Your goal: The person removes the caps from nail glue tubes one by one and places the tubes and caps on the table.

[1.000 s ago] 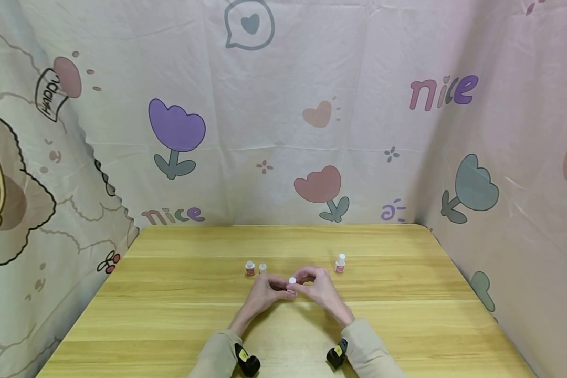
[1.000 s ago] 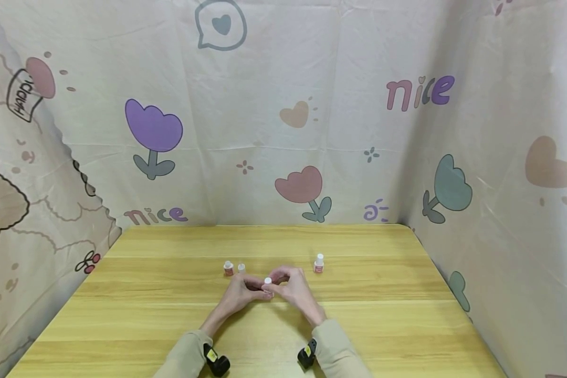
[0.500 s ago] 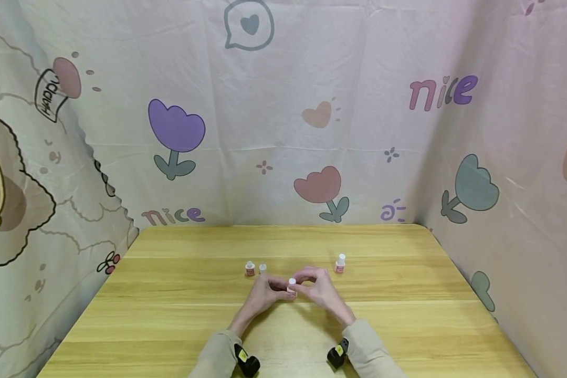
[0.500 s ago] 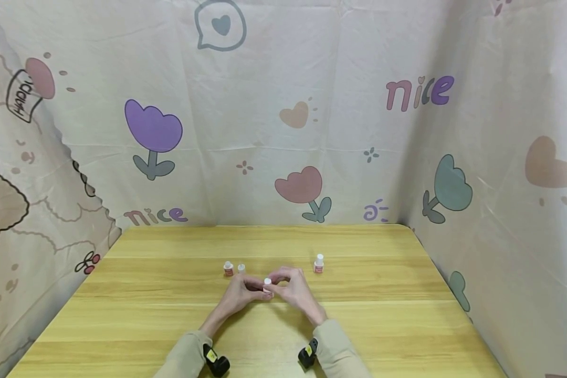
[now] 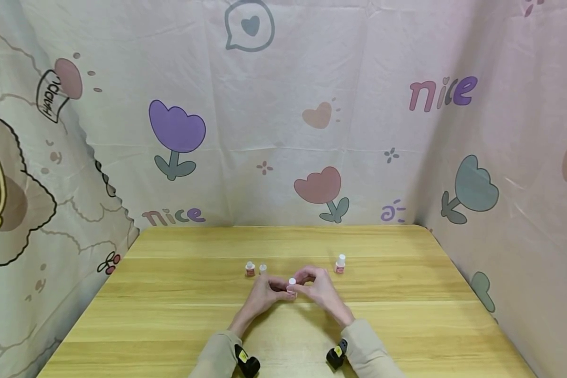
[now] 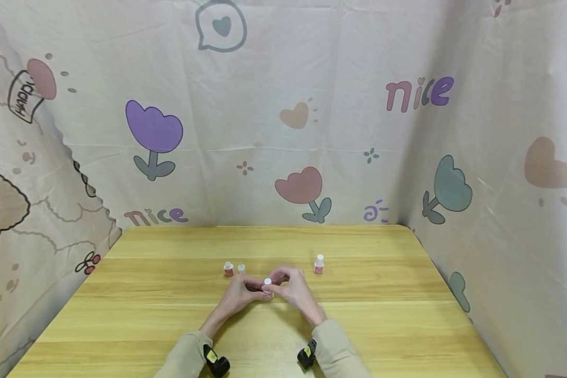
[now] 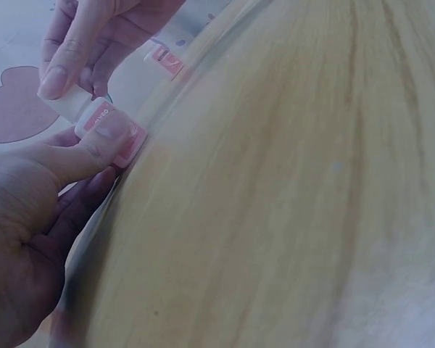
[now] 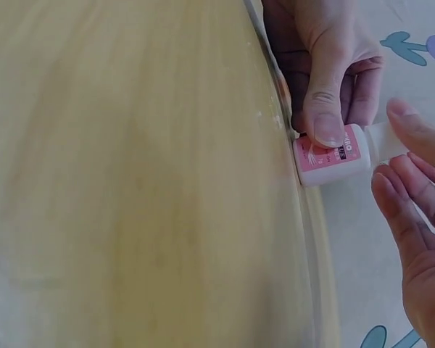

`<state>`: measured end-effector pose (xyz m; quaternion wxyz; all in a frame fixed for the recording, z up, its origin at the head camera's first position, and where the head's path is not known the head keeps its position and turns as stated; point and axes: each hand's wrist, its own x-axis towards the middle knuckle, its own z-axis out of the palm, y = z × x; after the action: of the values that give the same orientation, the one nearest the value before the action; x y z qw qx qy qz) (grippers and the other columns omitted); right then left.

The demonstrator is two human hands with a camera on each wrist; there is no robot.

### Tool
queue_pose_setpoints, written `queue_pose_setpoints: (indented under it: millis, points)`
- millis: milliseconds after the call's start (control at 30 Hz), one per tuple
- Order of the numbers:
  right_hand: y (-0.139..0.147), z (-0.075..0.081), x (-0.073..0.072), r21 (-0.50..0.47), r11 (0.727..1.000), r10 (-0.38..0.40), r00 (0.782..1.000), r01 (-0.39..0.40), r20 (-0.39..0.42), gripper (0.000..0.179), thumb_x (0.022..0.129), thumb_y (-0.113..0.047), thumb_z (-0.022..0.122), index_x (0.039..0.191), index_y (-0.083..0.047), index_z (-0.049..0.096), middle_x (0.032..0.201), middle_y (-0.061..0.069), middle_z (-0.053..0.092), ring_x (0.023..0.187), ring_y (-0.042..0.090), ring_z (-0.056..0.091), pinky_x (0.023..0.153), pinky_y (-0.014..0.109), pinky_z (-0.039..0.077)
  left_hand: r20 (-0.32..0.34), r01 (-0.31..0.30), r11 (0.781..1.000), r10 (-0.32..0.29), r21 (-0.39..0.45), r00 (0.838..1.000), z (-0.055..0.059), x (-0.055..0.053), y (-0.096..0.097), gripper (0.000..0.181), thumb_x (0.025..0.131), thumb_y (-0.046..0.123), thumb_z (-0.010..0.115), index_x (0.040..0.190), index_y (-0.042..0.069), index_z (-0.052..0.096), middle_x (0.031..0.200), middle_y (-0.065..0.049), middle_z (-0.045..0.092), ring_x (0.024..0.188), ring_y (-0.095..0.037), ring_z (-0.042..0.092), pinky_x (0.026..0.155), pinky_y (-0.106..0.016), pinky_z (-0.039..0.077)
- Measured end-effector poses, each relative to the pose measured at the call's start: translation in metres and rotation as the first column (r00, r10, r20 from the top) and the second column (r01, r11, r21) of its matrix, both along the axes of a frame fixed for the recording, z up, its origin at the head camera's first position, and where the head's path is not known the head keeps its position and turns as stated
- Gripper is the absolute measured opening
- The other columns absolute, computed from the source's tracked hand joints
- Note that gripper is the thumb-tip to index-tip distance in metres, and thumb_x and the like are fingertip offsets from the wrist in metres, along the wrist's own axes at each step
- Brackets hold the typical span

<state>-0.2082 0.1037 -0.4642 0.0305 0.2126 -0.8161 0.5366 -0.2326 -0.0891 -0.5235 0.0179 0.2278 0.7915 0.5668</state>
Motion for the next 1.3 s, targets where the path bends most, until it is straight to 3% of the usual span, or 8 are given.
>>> queue_pose_setpoints:
  millis: [167, 367, 467, 600, 800, 967, 1167, 1300]
  points:
    - [0.000, 0.000, 0.000, 0.013, 1.000, 0.014, 0.999, -0.013, -0.049, 0.014, 0.082, 0.000, 0.080, 0.091, 0.005, 0.072, 0.088, 0.019, 0.073, 0.081, 0.023, 0.070, 0.077, 0.027, 0.057, 0.012, 0.000, 1.000, 0.000, -0.003, 1.000, -0.001, 0.000, 0.001, 0.019, 0.080, 0.013, 0.085, 0.097, 0.008, 0.080, 0.093, -0.011, 0.080, 0.080, -0.002, 0.072, 0.075, -0.018, 0.056]
    - [0.002, -0.031, -0.018, 0.014, 1.000, 0.026, 0.996, -0.025, -0.082, 0.013, 0.082, 0.002, 0.079, 0.093, 0.004, 0.075, 0.089, 0.018, 0.074, 0.083, 0.028, 0.071, 0.084, 0.042, 0.060, 0.017, 0.005, 1.000, -0.005, 0.004, 1.000, -0.001, -0.001, 0.000, 0.018, 0.080, 0.013, 0.085, 0.097, 0.008, 0.081, 0.093, -0.011, 0.080, 0.081, -0.003, 0.072, 0.075, -0.018, 0.056]
    - [0.004, -0.037, -0.021, 0.005, 0.999, 0.040, 0.994, -0.039, -0.104, 0.015, 0.082, 0.000, 0.080, 0.096, 0.002, 0.076, 0.091, 0.016, 0.074, 0.084, 0.026, 0.071, 0.086, 0.041, 0.060, 0.019, 0.010, 1.000, -0.010, 0.007, 1.000, -0.001, -0.001, 0.000, 0.018, 0.080, 0.014, 0.085, 0.097, 0.008, 0.081, 0.093, -0.011, 0.080, 0.081, -0.004, 0.072, 0.075, -0.018, 0.056]
    - [0.006, -0.038, -0.021, -0.012, 0.998, 0.056, 0.994, -0.057, -0.093, 0.016, 0.083, -0.005, 0.081, 0.098, -0.002, 0.076, 0.093, 0.014, 0.075, 0.084, 0.018, 0.071, 0.086, 0.039, 0.060, 0.020, 0.010, 1.000, -0.010, 0.004, 1.000, -0.002, -0.001, 0.000, 0.018, 0.080, 0.014, 0.085, 0.097, 0.009, 0.081, 0.093, -0.011, 0.080, 0.082, -0.006, 0.073, 0.075, -0.018, 0.056]
    - [0.005, -0.036, -0.020, -0.014, 1.000, 0.013, 1.000, -0.014, -0.028, 0.019, 0.081, -0.017, 0.084, 0.094, -0.009, 0.073, 0.089, 0.008, 0.074, 0.081, 0.007, 0.067, 0.077, 0.029, 0.058, 0.004, 0.003, 1.000, -0.003, -0.006, 1.000, -0.001, 0.000, 0.000, 0.018, 0.080, 0.015, 0.085, 0.096, 0.010, 0.081, 0.092, -0.010, 0.080, 0.080, -0.007, 0.073, 0.074, -0.019, 0.056]
    - [0.002, -0.036, -0.021, -0.007, 1.000, -0.011, 0.999, 0.011, -0.051, 0.017, 0.080, -0.013, 0.085, 0.090, -0.008, 0.072, 0.084, 0.008, 0.074, 0.077, 0.004, 0.065, 0.073, 0.024, 0.056, 0.000, 0.013, 1.000, -0.013, 0.006, 1.000, -0.002, 0.000, 0.000, 0.018, 0.080, 0.014, 0.085, 0.097, 0.009, 0.081, 0.092, -0.011, 0.080, 0.080, -0.007, 0.073, 0.074, -0.019, 0.057]
    - [0.002, -0.034, -0.020, -0.018, 1.000, -0.006, 0.998, 0.005, -0.056, 0.014, 0.080, -0.010, 0.084, 0.089, -0.009, 0.074, 0.085, 0.007, 0.074, 0.078, 0.005, 0.066, 0.077, 0.031, 0.058, -0.002, 0.004, 1.000, -0.004, 0.006, 1.000, -0.003, -0.001, 0.000, 0.018, 0.079, 0.014, 0.085, 0.096, 0.008, 0.081, 0.092, -0.011, 0.080, 0.078, -0.001, 0.071, 0.073, -0.018, 0.056]
    - [0.003, -0.034, -0.019, -0.029, 0.999, 0.025, 0.998, -0.027, -0.066, 0.013, 0.082, -0.007, 0.082, 0.093, -0.004, 0.076, 0.089, 0.012, 0.074, 0.082, 0.015, 0.069, 0.083, 0.040, 0.060, -0.004, -0.001, 1.000, 0.001, 0.003, 1.000, -0.003, -0.001, -0.001, 0.019, 0.079, 0.015, 0.085, 0.097, 0.008, 0.081, 0.092, -0.011, 0.080, 0.078, 0.000, 0.070, 0.073, -0.018, 0.055]
